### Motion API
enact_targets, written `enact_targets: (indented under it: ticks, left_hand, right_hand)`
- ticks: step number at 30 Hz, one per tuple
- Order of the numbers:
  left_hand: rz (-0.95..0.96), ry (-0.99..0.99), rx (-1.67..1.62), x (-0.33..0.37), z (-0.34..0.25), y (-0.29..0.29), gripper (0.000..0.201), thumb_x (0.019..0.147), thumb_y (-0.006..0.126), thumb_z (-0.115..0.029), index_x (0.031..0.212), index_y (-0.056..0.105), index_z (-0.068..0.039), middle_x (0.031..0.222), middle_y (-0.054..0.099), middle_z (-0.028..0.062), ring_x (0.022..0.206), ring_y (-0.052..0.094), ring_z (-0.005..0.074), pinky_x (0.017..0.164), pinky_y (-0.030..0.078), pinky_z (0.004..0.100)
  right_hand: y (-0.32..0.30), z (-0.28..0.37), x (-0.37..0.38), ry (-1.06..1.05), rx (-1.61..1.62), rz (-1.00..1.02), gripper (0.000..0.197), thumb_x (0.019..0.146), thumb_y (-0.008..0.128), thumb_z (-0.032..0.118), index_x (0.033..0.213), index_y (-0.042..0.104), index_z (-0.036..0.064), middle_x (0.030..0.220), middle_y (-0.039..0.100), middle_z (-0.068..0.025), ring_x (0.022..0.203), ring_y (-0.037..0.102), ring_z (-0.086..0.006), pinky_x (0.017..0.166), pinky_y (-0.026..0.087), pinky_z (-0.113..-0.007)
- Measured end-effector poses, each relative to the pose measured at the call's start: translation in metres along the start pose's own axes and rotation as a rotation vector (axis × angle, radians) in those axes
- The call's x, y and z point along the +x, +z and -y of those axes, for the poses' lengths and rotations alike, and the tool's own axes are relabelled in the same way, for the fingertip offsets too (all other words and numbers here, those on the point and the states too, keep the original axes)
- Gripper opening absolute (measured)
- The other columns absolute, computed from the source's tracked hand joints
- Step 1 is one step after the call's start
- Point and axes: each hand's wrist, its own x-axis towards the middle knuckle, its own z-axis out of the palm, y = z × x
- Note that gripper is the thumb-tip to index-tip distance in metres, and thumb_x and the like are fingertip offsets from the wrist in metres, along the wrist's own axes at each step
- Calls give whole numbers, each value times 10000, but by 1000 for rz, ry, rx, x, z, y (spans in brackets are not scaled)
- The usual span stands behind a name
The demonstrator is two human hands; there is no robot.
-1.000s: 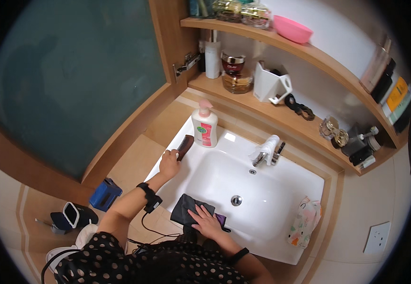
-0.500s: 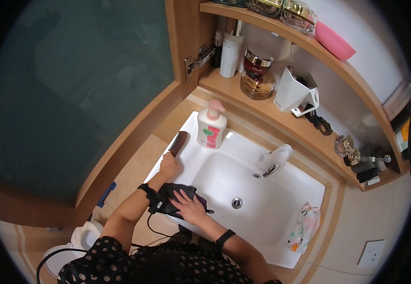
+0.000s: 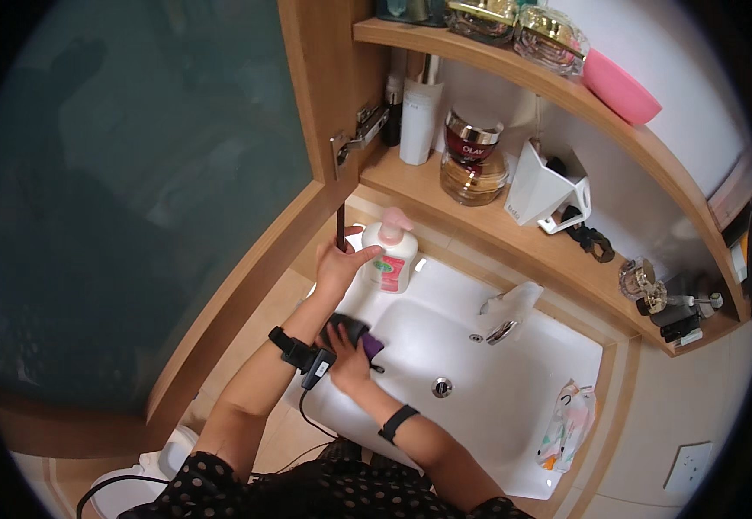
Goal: Cleaning and organizing bathroom sink, cosmetic bottles, and cabinet shelves.
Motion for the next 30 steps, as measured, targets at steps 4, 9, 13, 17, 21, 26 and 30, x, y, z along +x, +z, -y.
enact_targets:
  ticks: [4, 9, 13, 17, 21, 26, 30]
  left_hand:
    - [28, -18, -80, 7, -29, 40, 551, 655, 883, -217, 1077, 638, 38, 709, 464, -55, 613, 422, 54, 540, 367, 221]
    - [-77, -69, -23, 11, -23, 42, 563, 665, 877, -241, 1041, 613, 85, 816, 566, 19, 708, 516, 99, 620, 437, 249]
    - [-84, -129, -230, 13, -29, 48, 471, 719, 828, -175, 1054, 606, 71, 799, 618, 50, 626, 558, 105, 532, 453, 265]
    - [0, -298, -322, 13, -34, 51, 406, 735, 806, -161, 1038, 586, -3, 680, 548, -10, 446, 403, 58, 390, 297, 237]
    - [157, -437, -466, 21, -39, 50, 289, 740, 789, -159, 916, 570, -89, 610, 513, -23, 410, 407, 65, 366, 347, 243]
    - [151, -450, -386, 28, -25, 41, 263, 727, 794, -163, 833, 558, -114, 574, 511, -24, 362, 394, 68, 334, 378, 243]
    - [145, -287, -282, 22, -30, 38, 314, 687, 811, -158, 900, 594, -80, 722, 618, 19, 527, 583, 112, 429, 466, 240]
  right_hand:
    - [40, -24, 1, -11, -605, -118, 524, 916, 438, 380, 1427, 394, 272, 1570, 205, -45, 1444, 191, -243, 1146, 149, -535]
    - [0, -27, 19, 66, -144, 53, 514, 941, 304, 421, 1446, 335, 330, 1577, 194, -6, 1463, 131, -203, 1165, 94, -508]
    - [-11, -22, 19, 209, 158, -37, 660, 861, 565, 265, 1463, 299, 317, 1587, 147, -14, 1465, 122, -225, 1149, 171, -533]
    - [-6, -55, 17, 44, 155, -126, 596, 866, 552, 215, 1428, 374, 305, 1562, 232, -22, 1440, 216, -238, 1112, 247, -539]
    - [-12, -94, 23, 140, 193, -331, 490, 884, 493, 127, 1352, 485, 271, 1495, 354, -25, 1404, 289, -231, 1066, 336, -514]
    - [-30, -102, 1, 187, 453, -319, 438, 789, 501, -3, 1159, 652, 176, 1259, 581, -87, 1226, 495, -282, 974, 439, -363]
    - [-33, -164, -55, 566, 721, -770, 489, 709, 532, -108, 1147, 636, 85, 1112, 626, -170, 1061, 569, -372, 916, 461, -400]
